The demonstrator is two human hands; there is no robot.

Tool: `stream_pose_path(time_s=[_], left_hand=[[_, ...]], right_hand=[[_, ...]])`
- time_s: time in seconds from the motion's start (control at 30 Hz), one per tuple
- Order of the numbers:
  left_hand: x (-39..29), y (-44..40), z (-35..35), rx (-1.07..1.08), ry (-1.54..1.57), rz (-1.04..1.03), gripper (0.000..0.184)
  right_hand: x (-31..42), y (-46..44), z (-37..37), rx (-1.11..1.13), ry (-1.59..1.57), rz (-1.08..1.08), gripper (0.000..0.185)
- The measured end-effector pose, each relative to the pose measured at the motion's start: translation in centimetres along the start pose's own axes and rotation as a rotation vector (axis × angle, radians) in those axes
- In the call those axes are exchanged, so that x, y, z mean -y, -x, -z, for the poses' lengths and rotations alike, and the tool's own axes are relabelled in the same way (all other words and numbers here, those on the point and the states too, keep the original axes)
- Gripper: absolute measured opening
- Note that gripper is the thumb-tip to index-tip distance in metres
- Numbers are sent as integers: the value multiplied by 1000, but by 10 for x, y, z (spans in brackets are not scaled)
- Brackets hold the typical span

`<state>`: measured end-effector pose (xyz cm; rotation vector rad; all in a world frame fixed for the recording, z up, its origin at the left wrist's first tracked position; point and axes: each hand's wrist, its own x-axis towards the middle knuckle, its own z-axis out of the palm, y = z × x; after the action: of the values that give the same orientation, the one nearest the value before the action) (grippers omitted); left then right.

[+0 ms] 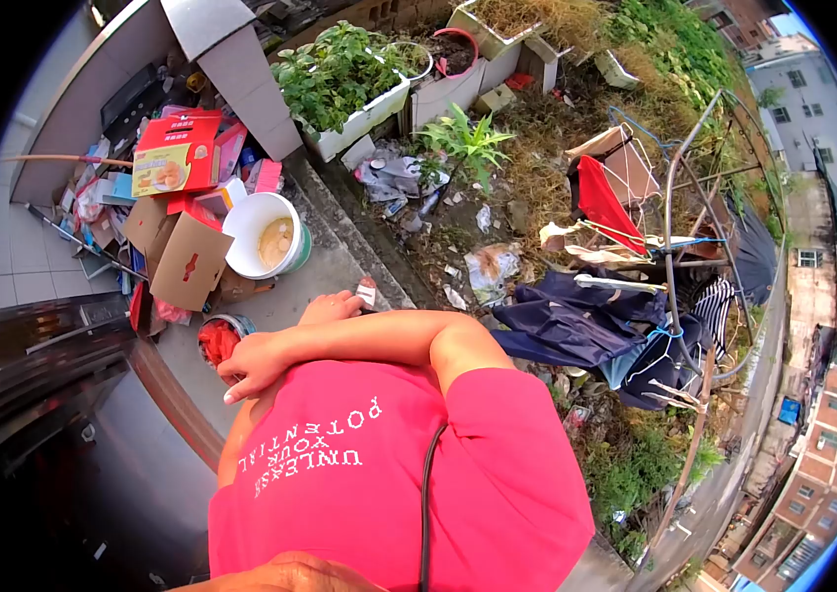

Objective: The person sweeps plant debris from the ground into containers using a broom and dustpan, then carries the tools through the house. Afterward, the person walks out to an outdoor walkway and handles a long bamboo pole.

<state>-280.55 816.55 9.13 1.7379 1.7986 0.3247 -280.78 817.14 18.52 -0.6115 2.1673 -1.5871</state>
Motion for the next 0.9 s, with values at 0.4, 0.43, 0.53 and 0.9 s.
stream_pose_path(time_s=[0.4,0.43,0.53,0.9], left_hand=[[35,-101,35,224,-91,-419,24],[36,-108,42,247,-92,-445,24],[45,-132,64,250,-176,-601,25],[76,-162,88,444,-248,-788,25]], right_hand=[[-40,8,114,-342,-19,-194,43],[-44,10,123,-380,25,-218,44],[-49,12,153,-553,7,-244,47],[-79,-13,206,-745,-53,-391,41]])
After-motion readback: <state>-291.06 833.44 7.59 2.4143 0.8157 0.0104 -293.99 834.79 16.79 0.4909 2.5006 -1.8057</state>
